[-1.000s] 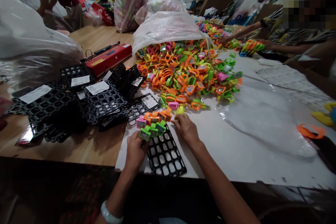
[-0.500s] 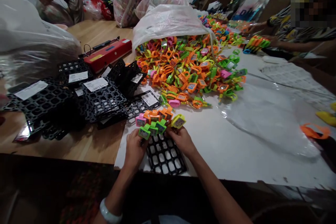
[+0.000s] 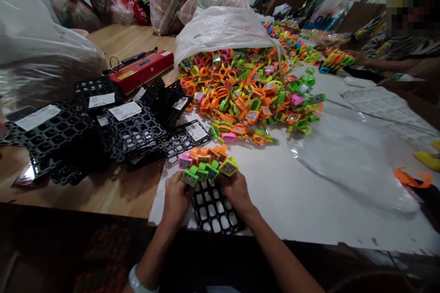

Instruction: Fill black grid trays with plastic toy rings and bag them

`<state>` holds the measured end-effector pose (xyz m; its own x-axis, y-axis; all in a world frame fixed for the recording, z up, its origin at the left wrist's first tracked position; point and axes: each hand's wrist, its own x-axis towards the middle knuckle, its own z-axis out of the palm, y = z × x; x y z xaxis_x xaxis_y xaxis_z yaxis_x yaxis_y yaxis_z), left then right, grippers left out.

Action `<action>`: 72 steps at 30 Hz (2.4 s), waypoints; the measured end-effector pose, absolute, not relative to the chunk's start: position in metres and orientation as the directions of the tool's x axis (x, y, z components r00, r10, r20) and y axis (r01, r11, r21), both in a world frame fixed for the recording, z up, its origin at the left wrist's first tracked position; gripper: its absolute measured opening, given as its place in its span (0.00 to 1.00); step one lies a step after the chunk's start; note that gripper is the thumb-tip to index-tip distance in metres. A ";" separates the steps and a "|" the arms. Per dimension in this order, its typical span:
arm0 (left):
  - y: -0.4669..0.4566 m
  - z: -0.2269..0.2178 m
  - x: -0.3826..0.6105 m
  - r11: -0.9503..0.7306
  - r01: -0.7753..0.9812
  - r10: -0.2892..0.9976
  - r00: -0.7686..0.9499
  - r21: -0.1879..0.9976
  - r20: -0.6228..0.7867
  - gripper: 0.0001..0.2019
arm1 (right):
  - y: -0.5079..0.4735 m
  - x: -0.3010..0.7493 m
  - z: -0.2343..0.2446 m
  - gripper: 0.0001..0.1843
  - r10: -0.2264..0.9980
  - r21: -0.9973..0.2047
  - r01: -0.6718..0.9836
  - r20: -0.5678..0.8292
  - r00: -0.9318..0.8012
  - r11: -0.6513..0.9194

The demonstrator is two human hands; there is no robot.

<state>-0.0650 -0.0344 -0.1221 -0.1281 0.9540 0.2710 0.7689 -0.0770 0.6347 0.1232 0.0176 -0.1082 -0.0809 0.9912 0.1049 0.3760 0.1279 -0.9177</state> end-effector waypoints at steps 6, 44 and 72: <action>-0.035 -0.124 -0.065 -0.078 0.773 0.955 -0.124 0.630 0.269 0.06 | 0.011 0.126 -0.118 0.10 0.965 -0.861 0.437 0.235 -0.113 0.260; -0.031 -0.122 -0.064 -0.037 0.742 0.950 -0.182 0.670 0.254 0.05 | 0.043 0.147 -0.111 0.18 0.982 -0.998 0.008 -0.070 -0.175 -0.069; -0.024 -0.115 -0.053 0.029 0.762 0.945 -0.231 0.647 0.230 0.05 | 0.028 0.158 -0.077 0.19 0.995 -0.994 0.073 -0.080 0.062 -0.084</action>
